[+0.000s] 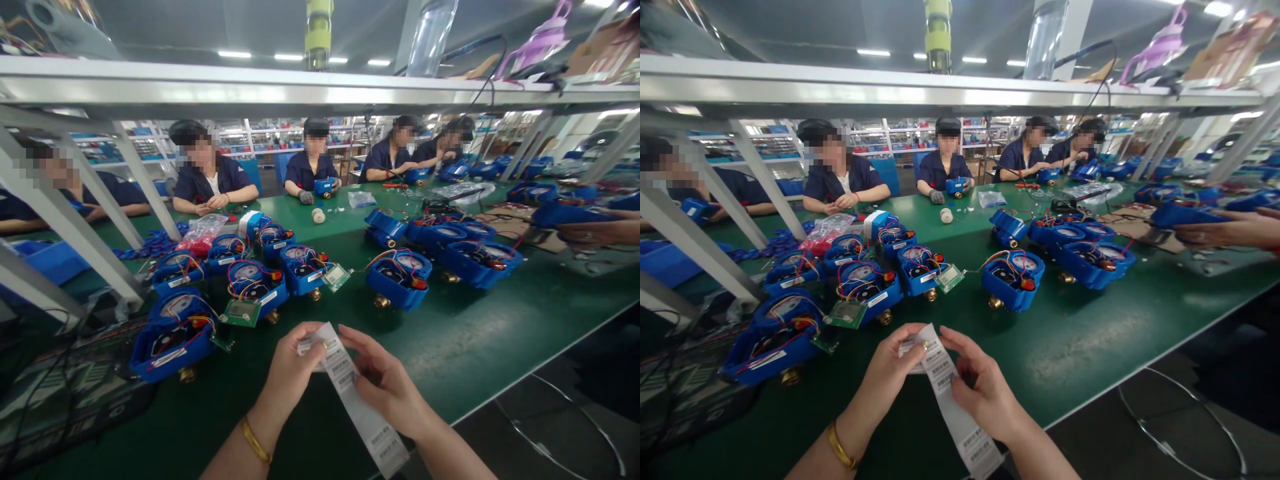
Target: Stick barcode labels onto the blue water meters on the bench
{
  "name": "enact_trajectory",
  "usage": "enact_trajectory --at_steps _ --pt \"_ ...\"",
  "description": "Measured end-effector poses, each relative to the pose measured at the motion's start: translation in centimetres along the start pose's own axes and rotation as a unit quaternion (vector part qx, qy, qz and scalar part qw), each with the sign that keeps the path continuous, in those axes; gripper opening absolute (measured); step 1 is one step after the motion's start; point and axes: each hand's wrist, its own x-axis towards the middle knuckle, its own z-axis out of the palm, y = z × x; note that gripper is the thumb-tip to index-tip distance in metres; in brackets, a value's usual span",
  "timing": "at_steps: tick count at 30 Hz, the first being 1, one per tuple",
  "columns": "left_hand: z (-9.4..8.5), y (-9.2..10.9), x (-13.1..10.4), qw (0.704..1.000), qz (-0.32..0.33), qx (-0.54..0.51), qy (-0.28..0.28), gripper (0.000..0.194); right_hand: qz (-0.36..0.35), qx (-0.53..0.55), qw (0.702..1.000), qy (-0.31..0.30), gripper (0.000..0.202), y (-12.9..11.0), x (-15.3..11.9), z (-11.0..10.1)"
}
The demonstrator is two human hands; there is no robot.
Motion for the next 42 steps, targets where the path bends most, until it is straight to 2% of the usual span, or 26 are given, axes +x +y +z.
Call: enact_trajectory --at_steps 6,9,12,16,19,23,27,33,38,42 --pt "-0.1 -0.4 0.0 1.0 -0.006 0.009 0.026 0.019 0.018 0.013 1.0 0.007 0.057 0.1 0.2 0.1" --pt "-0.2 -0.6 0.1 0.999 -0.007 0.013 0.049 0.018 0.062 0.026 0.998 -0.004 0.055 -0.2 -0.1 0.3" --pt "-0.2 -0.5 0.2 0.997 -0.01 0.011 0.079 0.019 0.135 0.038 0.989 -0.039 0.053 -0.7 -1.0 0.3" --pt "-0.2 0.1 0.2 0.994 -0.023 -0.004 0.107 0.021 0.189 0.058 0.976 -0.095 0.034 -1.7 -2.0 0.0" --pt "0.0 0.3 0.0 0.995 -0.035 -0.023 0.092 0.021 0.182 0.068 0.978 -0.071 0.032 -1.9 -1.9 -0.4" --pt "0.3 0.3 -0.1 0.998 -0.036 -0.042 0.033 0.031 0.163 0.087 0.982 -0.029 0.043 -1.7 -0.7 -0.7" --pt "0.6 0.2 -0.3 0.999 -0.023 -0.04 -0.017 0.037 0.149 0.093 0.984 -0.022 0.047 -1.8 0.1 -0.6" --pt "0.6 0.0 -0.3 1.0 0.008 -0.008 -0.004 0.046 0.155 0.083 0.984 -0.036 0.041 -2.0 -0.1 -0.3" --pt "0.5 0.1 -0.2 1.0 0.02 0.006 -0.015 0.046 0.182 0.051 0.981 -0.043 0.037 -2.1 -0.1 -0.3" --pt "0.4 0.1 -0.3 1.0 0.024 -0.004 -0.013 0.045 0.176 0.049 0.982 -0.038 0.033 -1.7 -0.1 -0.1"
